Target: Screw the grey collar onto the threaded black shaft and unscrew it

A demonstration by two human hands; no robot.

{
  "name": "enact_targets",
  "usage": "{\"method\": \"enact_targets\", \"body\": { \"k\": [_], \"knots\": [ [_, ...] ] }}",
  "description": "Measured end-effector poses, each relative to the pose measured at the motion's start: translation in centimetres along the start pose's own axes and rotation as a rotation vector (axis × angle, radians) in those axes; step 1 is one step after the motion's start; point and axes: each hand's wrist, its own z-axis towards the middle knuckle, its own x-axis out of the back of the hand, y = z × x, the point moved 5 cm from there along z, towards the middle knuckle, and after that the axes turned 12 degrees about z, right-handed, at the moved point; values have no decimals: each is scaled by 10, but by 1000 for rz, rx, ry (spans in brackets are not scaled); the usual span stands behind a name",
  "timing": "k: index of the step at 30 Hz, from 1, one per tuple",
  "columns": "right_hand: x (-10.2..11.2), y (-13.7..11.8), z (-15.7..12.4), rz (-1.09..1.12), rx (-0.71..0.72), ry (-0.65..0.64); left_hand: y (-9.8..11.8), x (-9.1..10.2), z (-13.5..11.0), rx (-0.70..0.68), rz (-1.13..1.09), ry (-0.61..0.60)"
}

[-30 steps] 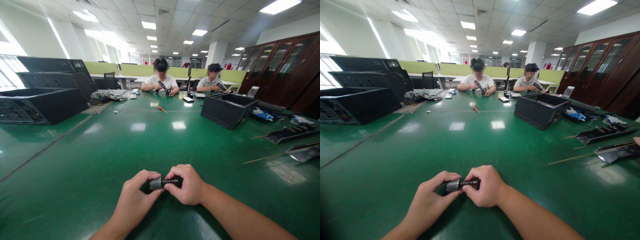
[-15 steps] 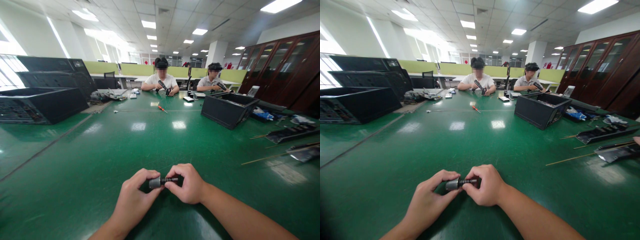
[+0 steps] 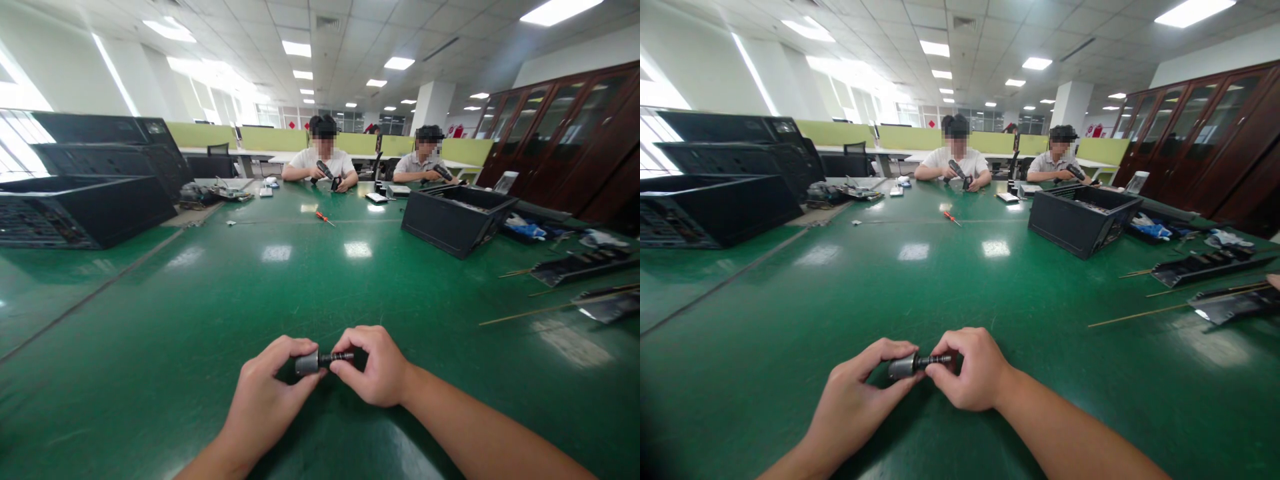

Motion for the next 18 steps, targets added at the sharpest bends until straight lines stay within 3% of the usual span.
{"method": "enact_targets", "body": {
  "k": [18],
  "knots": [
    [2, -1, 0, 1, 9, 29, -5, 1, -2, 19, 22, 21]
  ]
}}
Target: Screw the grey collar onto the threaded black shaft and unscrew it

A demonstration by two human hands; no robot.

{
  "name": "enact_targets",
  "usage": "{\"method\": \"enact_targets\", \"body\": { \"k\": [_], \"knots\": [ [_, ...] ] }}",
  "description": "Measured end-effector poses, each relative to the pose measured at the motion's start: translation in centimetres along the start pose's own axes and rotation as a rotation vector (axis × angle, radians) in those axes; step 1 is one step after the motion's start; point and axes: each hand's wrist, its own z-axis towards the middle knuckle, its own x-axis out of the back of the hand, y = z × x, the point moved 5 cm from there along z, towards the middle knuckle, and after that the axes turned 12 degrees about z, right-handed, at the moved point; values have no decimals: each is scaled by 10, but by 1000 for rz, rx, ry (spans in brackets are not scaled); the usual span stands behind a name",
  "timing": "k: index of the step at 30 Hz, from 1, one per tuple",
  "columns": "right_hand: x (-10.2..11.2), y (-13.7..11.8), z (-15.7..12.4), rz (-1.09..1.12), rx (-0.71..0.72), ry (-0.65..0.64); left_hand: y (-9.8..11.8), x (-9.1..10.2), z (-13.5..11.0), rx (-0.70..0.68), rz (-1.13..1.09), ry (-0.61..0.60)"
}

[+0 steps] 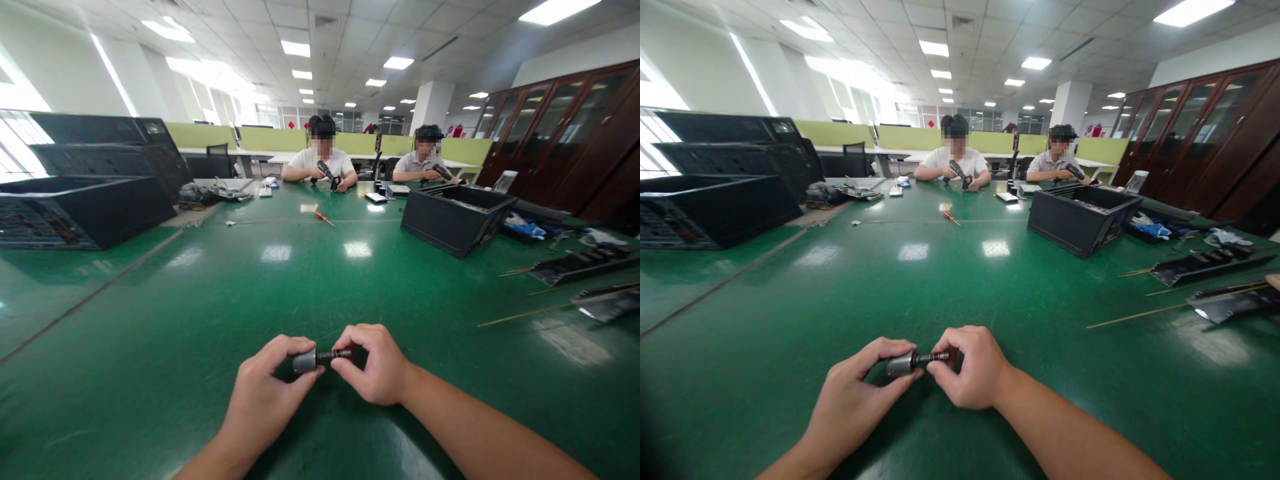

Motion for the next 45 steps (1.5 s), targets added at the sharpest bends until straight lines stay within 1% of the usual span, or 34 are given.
{"method": "enact_targets", "body": {
  "k": [12, 45],
  "knots": [
    [0, 0, 0, -22, -5, 3, -1, 0, 2, 22, -11, 1],
    [2, 1, 0, 9, -43, 14, -1, 4, 3, 17, -12, 15]
  ]
}}
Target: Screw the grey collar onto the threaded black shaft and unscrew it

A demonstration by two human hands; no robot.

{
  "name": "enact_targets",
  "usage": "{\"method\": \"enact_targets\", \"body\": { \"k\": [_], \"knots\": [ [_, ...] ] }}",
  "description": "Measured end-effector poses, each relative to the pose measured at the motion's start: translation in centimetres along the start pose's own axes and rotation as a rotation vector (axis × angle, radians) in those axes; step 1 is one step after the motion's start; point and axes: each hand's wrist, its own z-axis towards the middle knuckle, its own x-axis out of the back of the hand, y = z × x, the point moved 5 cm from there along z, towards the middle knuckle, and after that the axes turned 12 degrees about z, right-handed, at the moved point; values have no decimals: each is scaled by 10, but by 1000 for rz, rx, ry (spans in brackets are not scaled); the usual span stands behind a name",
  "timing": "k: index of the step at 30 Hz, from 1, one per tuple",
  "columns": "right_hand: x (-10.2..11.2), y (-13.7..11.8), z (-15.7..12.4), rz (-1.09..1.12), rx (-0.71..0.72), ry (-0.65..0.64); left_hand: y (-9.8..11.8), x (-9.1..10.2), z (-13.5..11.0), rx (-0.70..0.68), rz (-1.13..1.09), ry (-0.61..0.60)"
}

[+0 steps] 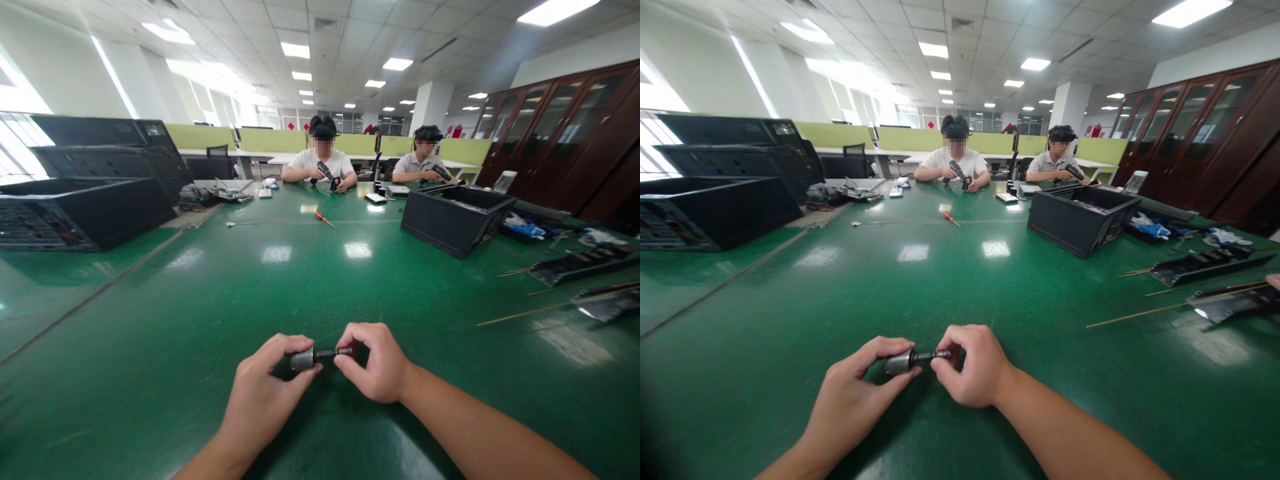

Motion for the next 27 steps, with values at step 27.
{"method": "enact_targets", "body": {
  "k": [27],
  "knots": [
    [3, 2, 0, 26, -24, 46, -3, 2, 1, 21, -20, 16]
  ]
}}
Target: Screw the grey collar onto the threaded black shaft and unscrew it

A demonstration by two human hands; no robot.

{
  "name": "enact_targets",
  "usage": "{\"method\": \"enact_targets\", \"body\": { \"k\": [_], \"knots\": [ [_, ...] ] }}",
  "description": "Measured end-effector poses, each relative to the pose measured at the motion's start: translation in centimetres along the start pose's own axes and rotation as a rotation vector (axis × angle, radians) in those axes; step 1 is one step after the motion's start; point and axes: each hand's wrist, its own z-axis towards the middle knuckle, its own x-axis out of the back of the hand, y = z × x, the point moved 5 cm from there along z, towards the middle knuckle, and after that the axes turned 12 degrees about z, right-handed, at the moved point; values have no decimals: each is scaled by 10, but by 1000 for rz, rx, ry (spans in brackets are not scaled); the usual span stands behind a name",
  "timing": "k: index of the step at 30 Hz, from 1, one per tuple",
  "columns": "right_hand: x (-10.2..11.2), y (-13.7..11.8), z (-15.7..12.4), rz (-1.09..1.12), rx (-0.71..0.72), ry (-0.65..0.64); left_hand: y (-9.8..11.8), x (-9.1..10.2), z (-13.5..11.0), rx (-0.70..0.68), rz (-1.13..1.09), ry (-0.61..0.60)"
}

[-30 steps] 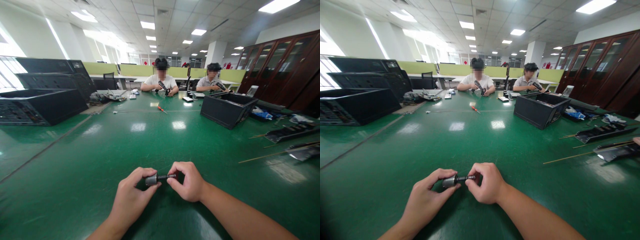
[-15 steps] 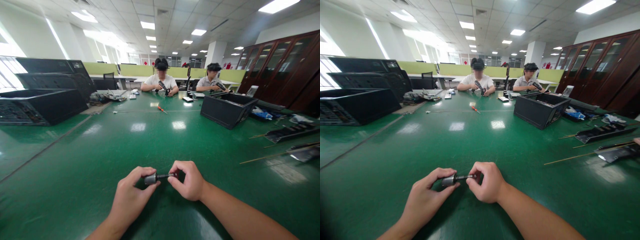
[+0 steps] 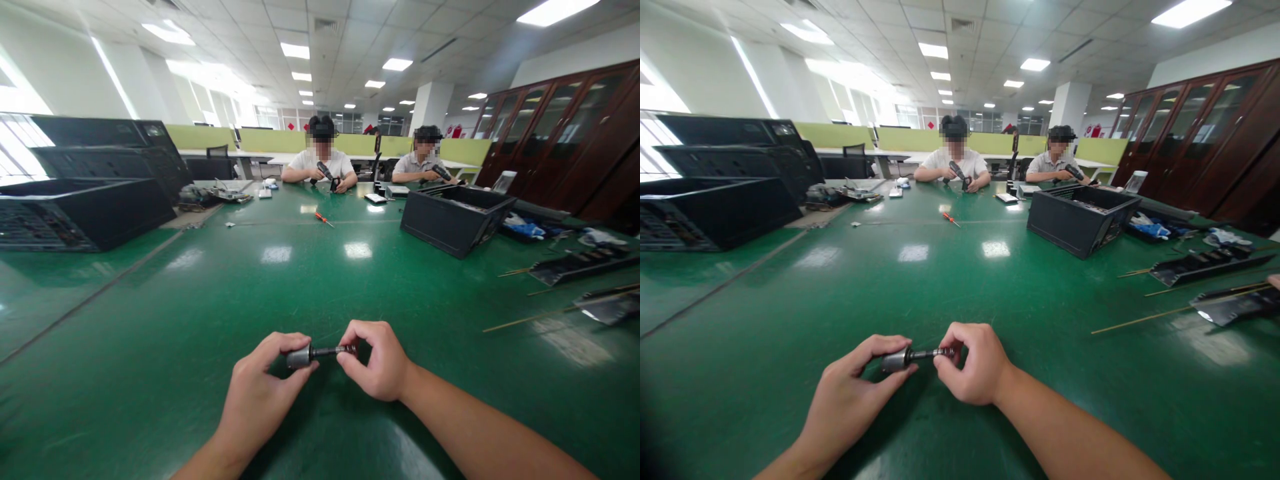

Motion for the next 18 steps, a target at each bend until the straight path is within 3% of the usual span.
{"method": "enact_targets", "body": {
  "k": [18],
  "knots": [
    [0, 3, 1, 22, 3, 21, -3, 1, 0, 29, -2, 12]
  ]
}}
